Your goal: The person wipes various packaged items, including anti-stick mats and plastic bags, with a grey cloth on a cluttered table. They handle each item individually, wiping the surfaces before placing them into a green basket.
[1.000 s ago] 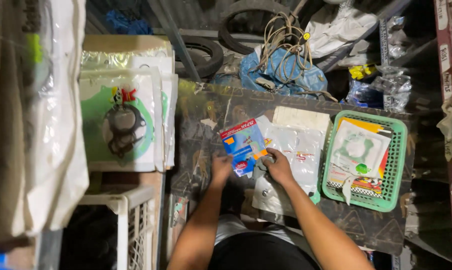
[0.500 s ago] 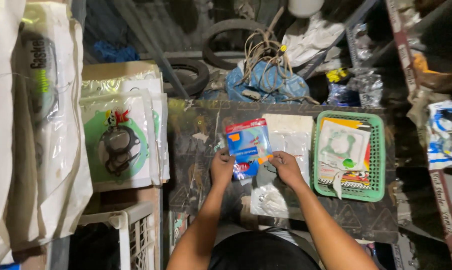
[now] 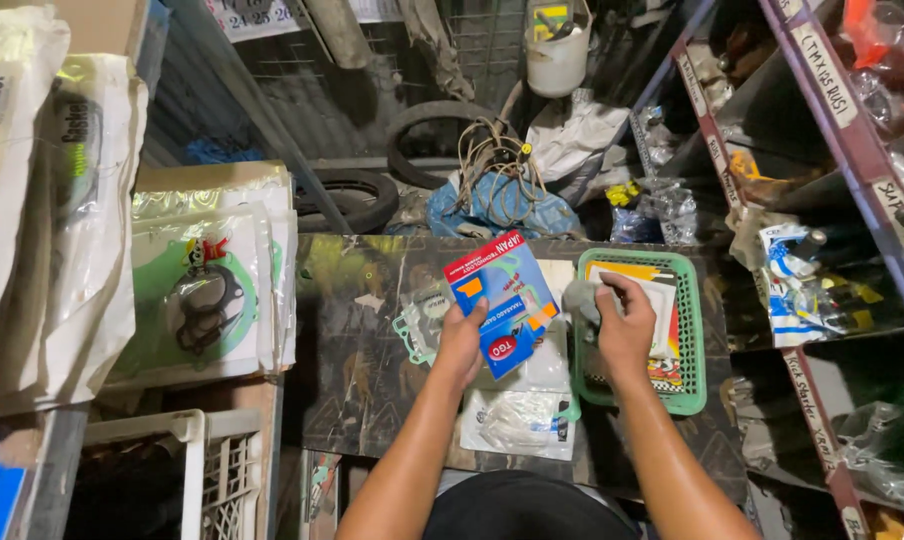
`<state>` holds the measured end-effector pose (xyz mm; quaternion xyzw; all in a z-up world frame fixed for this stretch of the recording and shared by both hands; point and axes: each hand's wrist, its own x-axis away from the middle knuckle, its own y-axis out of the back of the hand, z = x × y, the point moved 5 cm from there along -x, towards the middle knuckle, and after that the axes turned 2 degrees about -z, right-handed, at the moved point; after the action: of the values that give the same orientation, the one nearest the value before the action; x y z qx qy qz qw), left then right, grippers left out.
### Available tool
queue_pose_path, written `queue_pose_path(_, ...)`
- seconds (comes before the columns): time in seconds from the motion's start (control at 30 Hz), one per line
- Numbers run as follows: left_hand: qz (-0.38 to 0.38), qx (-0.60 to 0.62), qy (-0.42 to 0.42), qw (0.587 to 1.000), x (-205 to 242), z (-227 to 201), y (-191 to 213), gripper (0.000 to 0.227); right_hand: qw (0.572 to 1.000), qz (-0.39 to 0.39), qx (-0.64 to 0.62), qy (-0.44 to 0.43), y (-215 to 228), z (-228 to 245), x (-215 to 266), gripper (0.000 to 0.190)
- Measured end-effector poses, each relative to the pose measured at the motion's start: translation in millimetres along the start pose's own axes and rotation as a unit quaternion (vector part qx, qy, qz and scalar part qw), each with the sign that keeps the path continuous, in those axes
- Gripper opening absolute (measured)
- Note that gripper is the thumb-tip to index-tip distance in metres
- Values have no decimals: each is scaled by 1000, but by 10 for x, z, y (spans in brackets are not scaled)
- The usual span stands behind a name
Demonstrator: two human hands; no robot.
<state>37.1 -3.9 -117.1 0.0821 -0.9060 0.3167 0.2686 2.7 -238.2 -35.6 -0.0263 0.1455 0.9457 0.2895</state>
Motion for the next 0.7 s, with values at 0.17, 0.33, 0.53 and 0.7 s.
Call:
queue_pose_path(0.17, 18, 38, -3, 999, 127, 199, -236, 29, 978, 140, -16, 154, -497, 364, 380, 29)
queue_pose_path(0.33, 16, 48, -35, 998, 280, 115, -363, 31, 919, 168, 63, 352, -617, 617, 408, 30)
queue_pose_path(0.53, 100, -35, -17, 994, 523, 54, -555, 26, 966, 140, -11, 218, -564, 723, 279, 45)
queue_pose_path(0.7, 91, 24, -35, 995, 610, -158, -604, 34, 936, 229, 35, 267, -730, 605, 348, 47)
